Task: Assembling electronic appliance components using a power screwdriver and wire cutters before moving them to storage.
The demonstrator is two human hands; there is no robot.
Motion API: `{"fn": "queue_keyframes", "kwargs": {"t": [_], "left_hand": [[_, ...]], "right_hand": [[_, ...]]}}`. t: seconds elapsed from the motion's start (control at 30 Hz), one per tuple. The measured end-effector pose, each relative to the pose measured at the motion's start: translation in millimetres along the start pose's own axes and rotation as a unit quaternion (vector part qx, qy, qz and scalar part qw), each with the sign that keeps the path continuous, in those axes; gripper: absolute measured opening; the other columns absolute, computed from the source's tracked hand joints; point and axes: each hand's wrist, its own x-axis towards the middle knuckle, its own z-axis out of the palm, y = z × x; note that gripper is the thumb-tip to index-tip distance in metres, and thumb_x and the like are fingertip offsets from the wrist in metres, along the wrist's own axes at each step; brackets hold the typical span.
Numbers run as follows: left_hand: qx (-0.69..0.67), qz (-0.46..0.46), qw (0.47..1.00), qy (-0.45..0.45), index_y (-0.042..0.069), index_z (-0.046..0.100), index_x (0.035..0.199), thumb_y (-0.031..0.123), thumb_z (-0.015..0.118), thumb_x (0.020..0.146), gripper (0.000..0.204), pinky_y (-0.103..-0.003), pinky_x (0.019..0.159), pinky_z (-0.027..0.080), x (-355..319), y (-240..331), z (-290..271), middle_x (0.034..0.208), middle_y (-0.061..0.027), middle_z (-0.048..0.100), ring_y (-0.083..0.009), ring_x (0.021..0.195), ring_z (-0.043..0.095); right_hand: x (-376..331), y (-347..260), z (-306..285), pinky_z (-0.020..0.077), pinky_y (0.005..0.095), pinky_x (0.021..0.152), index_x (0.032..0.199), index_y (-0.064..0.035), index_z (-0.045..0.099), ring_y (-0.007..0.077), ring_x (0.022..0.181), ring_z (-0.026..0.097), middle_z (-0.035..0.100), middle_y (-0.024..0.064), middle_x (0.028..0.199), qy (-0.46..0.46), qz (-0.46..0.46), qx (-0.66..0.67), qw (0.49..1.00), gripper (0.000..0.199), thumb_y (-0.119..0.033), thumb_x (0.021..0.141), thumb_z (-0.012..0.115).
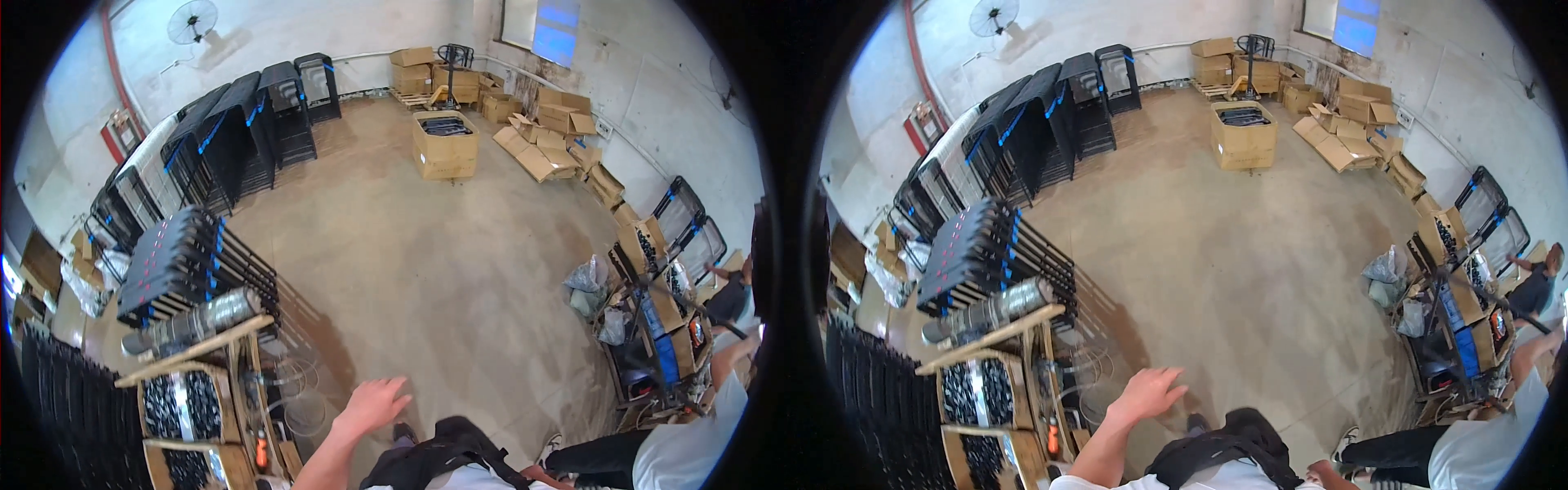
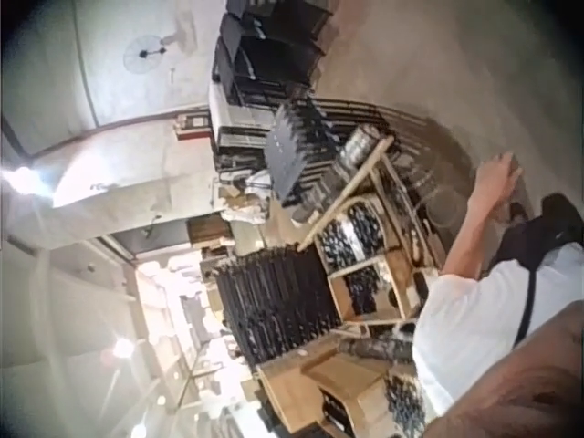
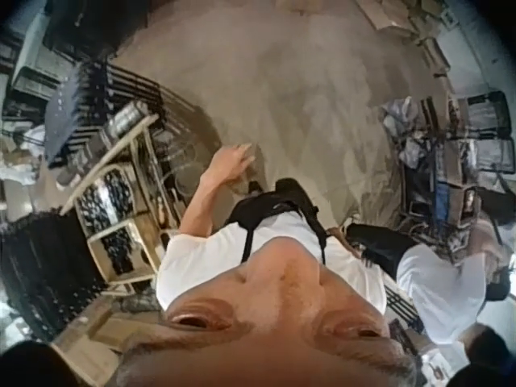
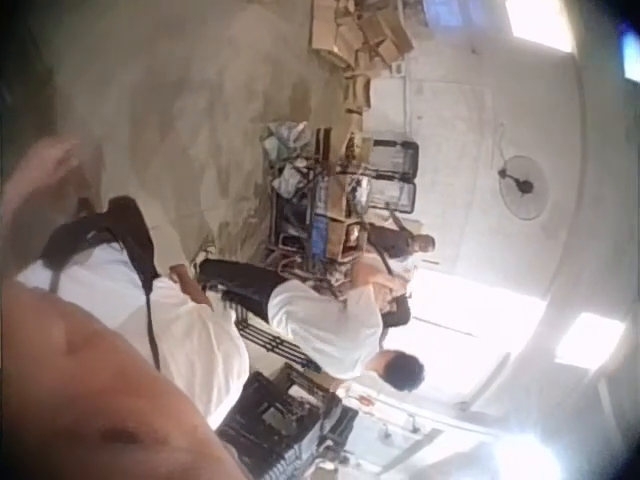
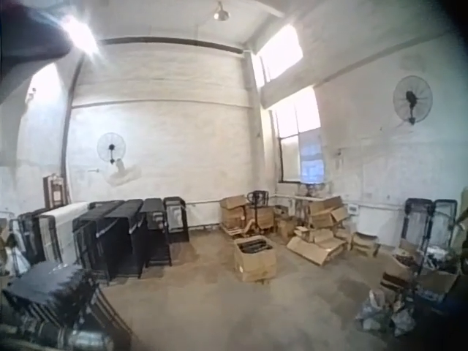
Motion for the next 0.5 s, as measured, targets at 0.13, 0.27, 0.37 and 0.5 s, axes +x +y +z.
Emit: {"fn": "queue_keyframes", "kwargs": {"t": [0.13,0.27,0.37,0.5], "left_hand": [[-0.100,0.046,0.994,0.025,0.007,0.064,0.135,0.044,0.061,0.102,0.049,-0.050,0.099,0.054,127.6,-26.2,-51.6,0.122,-0.0207,0.072,-0.0410,0.114,0.068],[-0.235,-0.091,0.968,-0.009,0.009,0.066,0.136,0.042,0.056,0.104,0.047,-0.048,0.103,0.052,231.3,-139.9,-9.9,0.129,-0.0200,0.071,-0.0413,0.121,0.066],[-0.186,-0.244,0.951,-0.029,0.006,0.068,0.135,0.046,0.055,0.102,0.052,-0.047,0.106,0.051,282.4,-250.2,93.5,0.130,-0.0220,0.071,-0.0396,0.125,0.065],[-0.347,-0.652,0.675,-0.006,0.005,0.076,0.115,0.037,0.059,0.098,0.041,-0.052,0.083,0.058,208.5,-344.2,160.1,0.105,-0.0199,0.078,-0.0398,0.091,0.073]], "right_hand": [[94.5,10.2,-24.9,0.0566,0.0487,0.074,0.102,-0.0109,0.072,0.0310,0.100,0.069,0.070,0.0138,0.103,-0.080,0.039,-0.034,0.995,0.030,-0.035,0.088,0.062],[279.4,66.7,-147.7,0.0598,0.0477,0.092,0.118,-0.0198,0.076,0.0324,0.118,0.069,0.074,0.0101,0.121,-0.110,0.208,-0.049,0.971,0.039,-0.041,0.088,0.062],[385.5,132.0,-257.2,0.0593,0.0482,0.087,0.111,-0.0174,0.079,0.0358,0.099,0.074,0.078,0.0147,0.107,0.146,0.256,0.350,0.889,0.037,-0.041,0.086,0.066],[556.4,144.0,-570.0,0.0586,0.0495,0.083,0.101,-0.0106,0.079,0.0339,0.097,0.075,0.078,0.0187,0.104,-0.057,0.243,0.020,0.968,0.034,-0.038,0.087,0.065]]}}
